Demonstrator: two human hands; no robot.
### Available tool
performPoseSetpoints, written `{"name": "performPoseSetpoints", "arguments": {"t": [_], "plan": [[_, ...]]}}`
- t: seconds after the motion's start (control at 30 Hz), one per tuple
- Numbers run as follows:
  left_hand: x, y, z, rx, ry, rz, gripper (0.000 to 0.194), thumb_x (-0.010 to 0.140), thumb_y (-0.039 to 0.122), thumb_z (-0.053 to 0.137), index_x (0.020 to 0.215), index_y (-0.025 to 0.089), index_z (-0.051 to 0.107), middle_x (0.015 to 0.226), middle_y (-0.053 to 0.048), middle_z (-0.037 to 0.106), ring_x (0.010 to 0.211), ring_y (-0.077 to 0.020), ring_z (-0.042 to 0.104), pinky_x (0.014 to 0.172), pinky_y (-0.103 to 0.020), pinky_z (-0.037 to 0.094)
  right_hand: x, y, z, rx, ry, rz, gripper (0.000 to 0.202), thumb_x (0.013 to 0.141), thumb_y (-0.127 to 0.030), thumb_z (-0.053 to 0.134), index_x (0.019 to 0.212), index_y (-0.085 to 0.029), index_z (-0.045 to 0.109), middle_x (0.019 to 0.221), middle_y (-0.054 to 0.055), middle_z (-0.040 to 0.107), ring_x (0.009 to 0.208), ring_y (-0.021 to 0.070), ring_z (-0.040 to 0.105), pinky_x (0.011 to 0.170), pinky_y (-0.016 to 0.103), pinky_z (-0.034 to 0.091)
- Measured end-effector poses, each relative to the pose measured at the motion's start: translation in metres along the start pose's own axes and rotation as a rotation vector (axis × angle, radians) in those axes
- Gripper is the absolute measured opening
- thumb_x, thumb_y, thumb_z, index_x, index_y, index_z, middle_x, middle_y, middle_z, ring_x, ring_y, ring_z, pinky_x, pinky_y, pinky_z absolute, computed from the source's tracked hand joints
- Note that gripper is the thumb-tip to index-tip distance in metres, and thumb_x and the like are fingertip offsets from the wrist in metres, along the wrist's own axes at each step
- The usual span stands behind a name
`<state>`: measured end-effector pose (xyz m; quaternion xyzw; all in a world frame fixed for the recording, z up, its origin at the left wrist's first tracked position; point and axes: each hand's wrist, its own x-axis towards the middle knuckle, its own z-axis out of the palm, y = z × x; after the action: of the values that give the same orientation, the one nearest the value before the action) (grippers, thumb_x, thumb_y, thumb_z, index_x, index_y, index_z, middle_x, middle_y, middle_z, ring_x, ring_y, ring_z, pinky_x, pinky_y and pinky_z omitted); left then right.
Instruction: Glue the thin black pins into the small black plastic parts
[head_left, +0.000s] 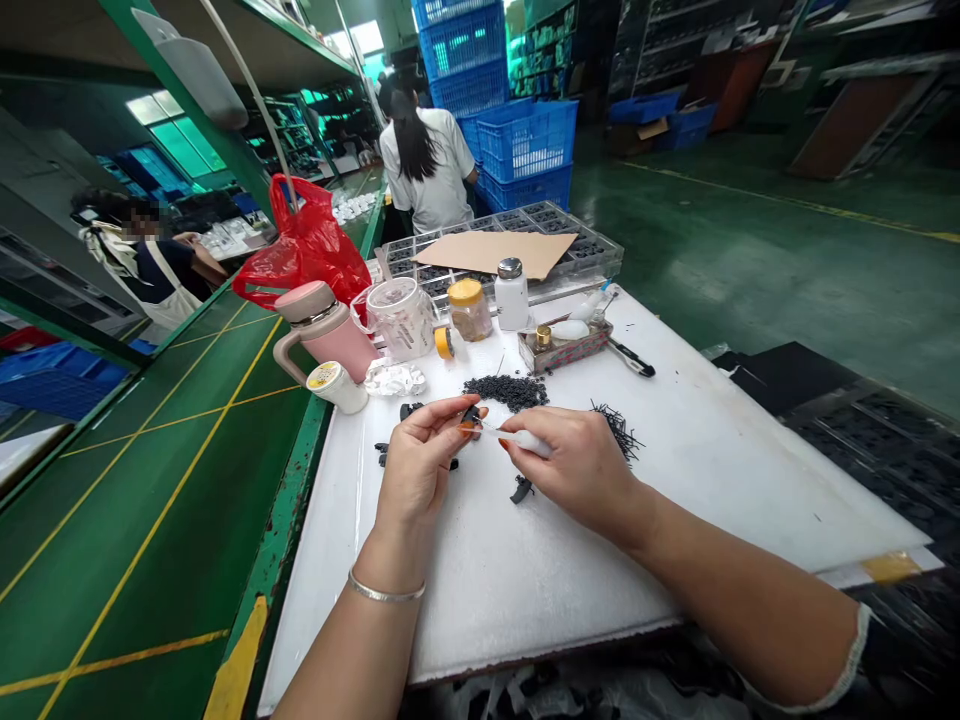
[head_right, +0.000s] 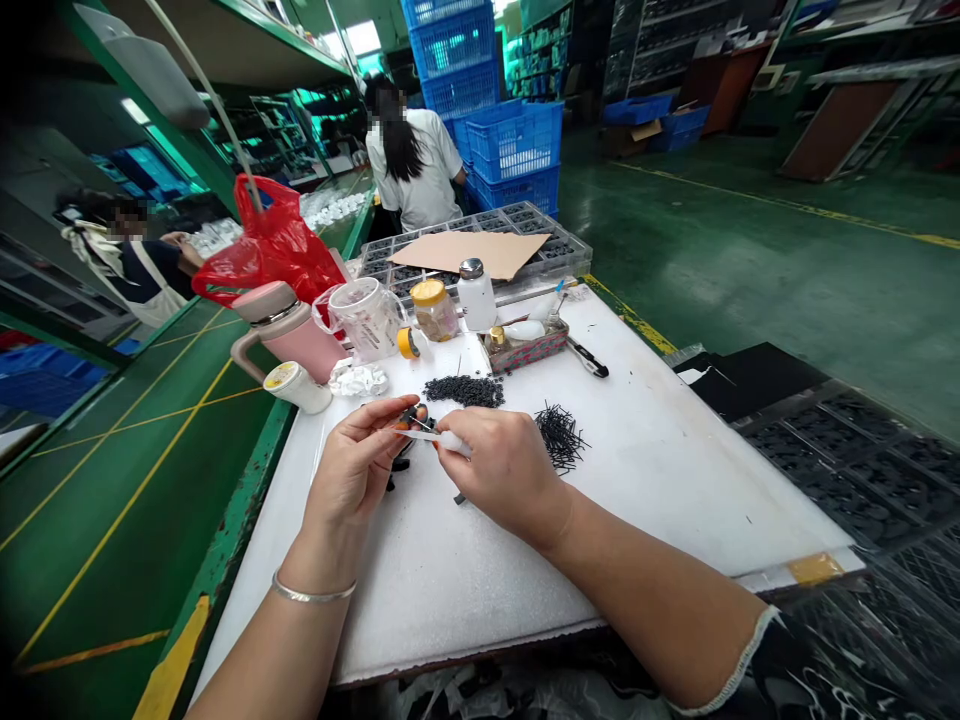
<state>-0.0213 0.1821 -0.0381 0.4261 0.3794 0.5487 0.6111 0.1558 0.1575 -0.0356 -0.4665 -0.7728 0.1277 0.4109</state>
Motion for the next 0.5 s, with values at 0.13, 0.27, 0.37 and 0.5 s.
{"name": "performPoseSetpoints", "arguments": {"t": [0.13, 0.27, 0.37, 0.5], "plan": [[-0.0001, 0.0005, -0.0005, -0.027, -0.036, -0.035, 0.037, 0.07, 0.013, 0.075, 0.106, 0.019, 0.067, 0.113, -0.01, 0.068, 0.098, -0.0185, 0.065, 0.076, -0.021, 0.054, -0.0005, 0.0006, 0.0011, -0.089, 0.006, -0.05, 0.01, 0.082, -0.017, 0.058, 0.088, -0.017, 0.067, 0.082, 0.003, 0.07, 0.075, 0.0166, 0.065, 0.07, 0.025, 0.044], [-0.0013, 0.0024, -0.0014, -0.029, -0.064, -0.077, 0.044, 0.07, 0.013, 0.076, 0.112, 0.02, 0.064, 0.113, -0.011, 0.068, 0.096, -0.0197, 0.067, 0.076, -0.023, 0.055, -0.0004, -0.0006, 0.0005, -0.151, 0.01, -0.081, 0.011, 0.082, -0.017, 0.057, 0.087, -0.017, 0.067, 0.082, 0.003, 0.07, 0.075, 0.0171, 0.065, 0.069, 0.026, 0.043], [-0.0014, 0.0029, -0.0026, -0.003, -0.065, -0.107, 0.035, 0.071, 0.015, 0.075, 0.105, 0.017, 0.068, 0.103, -0.01, 0.071, 0.086, -0.0172, 0.069, 0.074, -0.022, 0.054, -0.0007, -0.0014, -0.0005, -0.184, 0.012, -0.087, 0.011, 0.08, -0.017, 0.058, 0.087, -0.017, 0.067, 0.079, 0.003, 0.069, 0.074, 0.0175, 0.064, 0.067, 0.026, 0.042], [-0.0001, 0.0015, -0.0035, 0.003, -0.046, -0.107, 0.031, 0.069, 0.014, 0.076, 0.1, 0.016, 0.071, 0.098, -0.009, 0.073, 0.081, -0.0137, 0.068, 0.075, -0.019, 0.053, -0.0015, -0.0018, -0.0018, -0.193, 0.003, -0.086, 0.013, 0.08, -0.016, 0.058, 0.087, -0.017, 0.068, 0.077, 0.002, 0.069, 0.073, 0.0174, 0.064, 0.066, 0.027, 0.041]]}}
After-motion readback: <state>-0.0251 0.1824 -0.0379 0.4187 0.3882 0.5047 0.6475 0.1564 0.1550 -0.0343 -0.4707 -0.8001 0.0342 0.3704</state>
